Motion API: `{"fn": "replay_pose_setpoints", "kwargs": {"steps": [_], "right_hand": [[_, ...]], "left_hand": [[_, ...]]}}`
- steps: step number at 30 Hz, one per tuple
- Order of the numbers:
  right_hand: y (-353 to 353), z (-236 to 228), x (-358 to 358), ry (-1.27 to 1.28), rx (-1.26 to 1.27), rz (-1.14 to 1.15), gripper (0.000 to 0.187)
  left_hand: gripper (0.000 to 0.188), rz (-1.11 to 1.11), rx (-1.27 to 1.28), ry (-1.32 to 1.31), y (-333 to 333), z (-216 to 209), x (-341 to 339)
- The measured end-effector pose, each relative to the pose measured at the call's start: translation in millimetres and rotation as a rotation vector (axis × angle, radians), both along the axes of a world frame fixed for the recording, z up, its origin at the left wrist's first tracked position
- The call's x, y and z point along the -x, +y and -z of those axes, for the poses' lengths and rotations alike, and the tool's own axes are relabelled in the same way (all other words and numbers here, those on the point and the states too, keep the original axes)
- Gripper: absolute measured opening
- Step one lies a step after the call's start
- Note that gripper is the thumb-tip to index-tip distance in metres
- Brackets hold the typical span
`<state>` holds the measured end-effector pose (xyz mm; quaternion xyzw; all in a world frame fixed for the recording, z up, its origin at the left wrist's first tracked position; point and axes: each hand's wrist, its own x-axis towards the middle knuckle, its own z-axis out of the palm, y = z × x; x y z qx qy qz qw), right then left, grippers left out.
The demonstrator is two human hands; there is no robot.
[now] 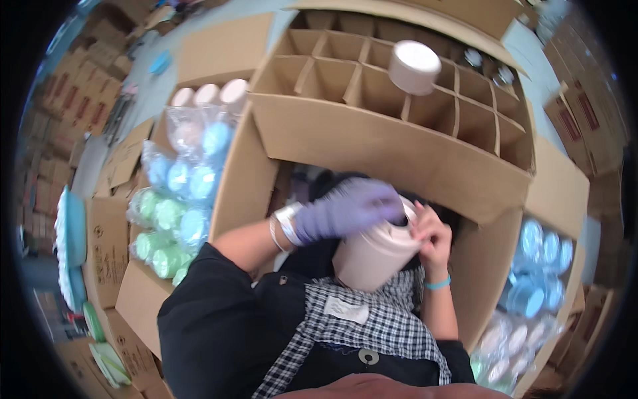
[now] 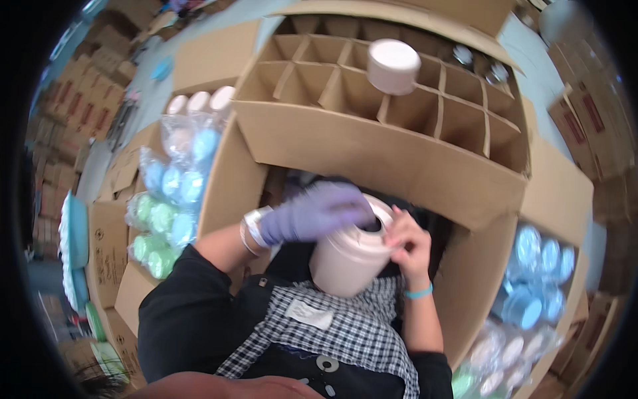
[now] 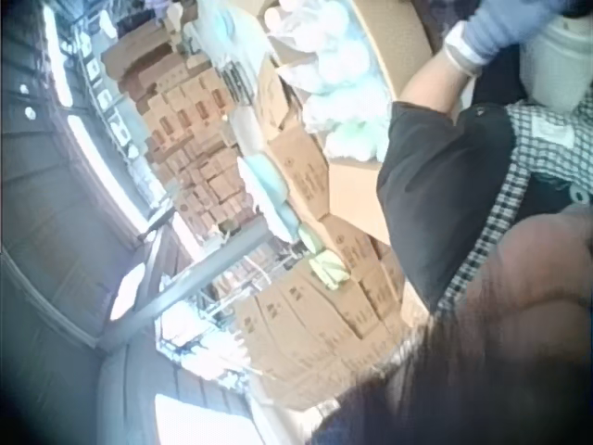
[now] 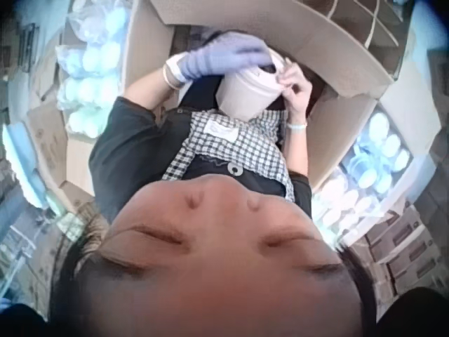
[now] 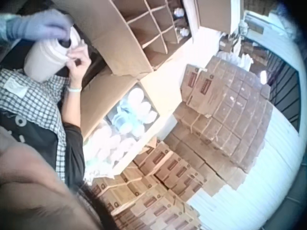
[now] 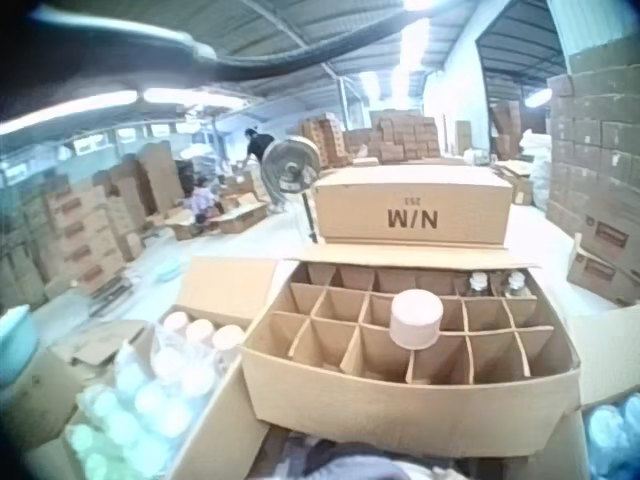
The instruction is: The person assembles pink travel mugs by inserting stainless steel inner cups, screwing on lids, and placing them into a cardboard box. The person also sprays a clear bottle with a spray bottle and places it in the box.
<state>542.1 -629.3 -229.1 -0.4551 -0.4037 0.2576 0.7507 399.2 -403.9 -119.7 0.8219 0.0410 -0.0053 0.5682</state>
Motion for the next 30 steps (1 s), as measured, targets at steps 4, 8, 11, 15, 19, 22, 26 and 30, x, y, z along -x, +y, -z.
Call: {"fn": "replay_pose_setpoints", "kwargs": {"steps": [4,8,11,15,19,22,26,30], "right_hand": [[-6.8,-20.0,10.9,-0.101,0.081,0.075,0.048],[-9.2,-14.5,20.6,-0.162,0.106,0.143,0.051],[-6.7,-3.6,32.4,-0.114,0.093,0.219,0.051],[-4.2,5.4,30.1,0.021,0.025,0.162,0.053],[-1.4,1.1,15.1,0.011,0.053,0.134,0.060],[-4.0,-36.6,12.4,-0.221,0.251,0.187,0.065],[1.6,-69.6,44.0,-0.345,0.346,0.342,0.046],[-0.9,-24.3,43.8,-0.131,0.182,0.385,0.043]], "left_hand": [[0.042,0.041,-0.317,-0.432,-14.3,15.0,6.8],[0.047,0.083,-0.251,-0.593,-9.5,41.2,3.6],[0.047,0.034,-0.273,-0.550,-13.1,45.1,8.4],[0.045,-0.032,-0.500,-0.469,-41.8,30.5,11.8],[0.041,-0.170,-0.533,-0.532,-60.5,30.6,12.8],[0.033,0.008,-0.317,-0.544,-27.2,9.9,12.9],[0.006,0.062,-0.046,-0.784,13.7,49.0,-8.9],[0.008,0.043,0.026,-0.640,-14.2,62.1,8.1]]}}
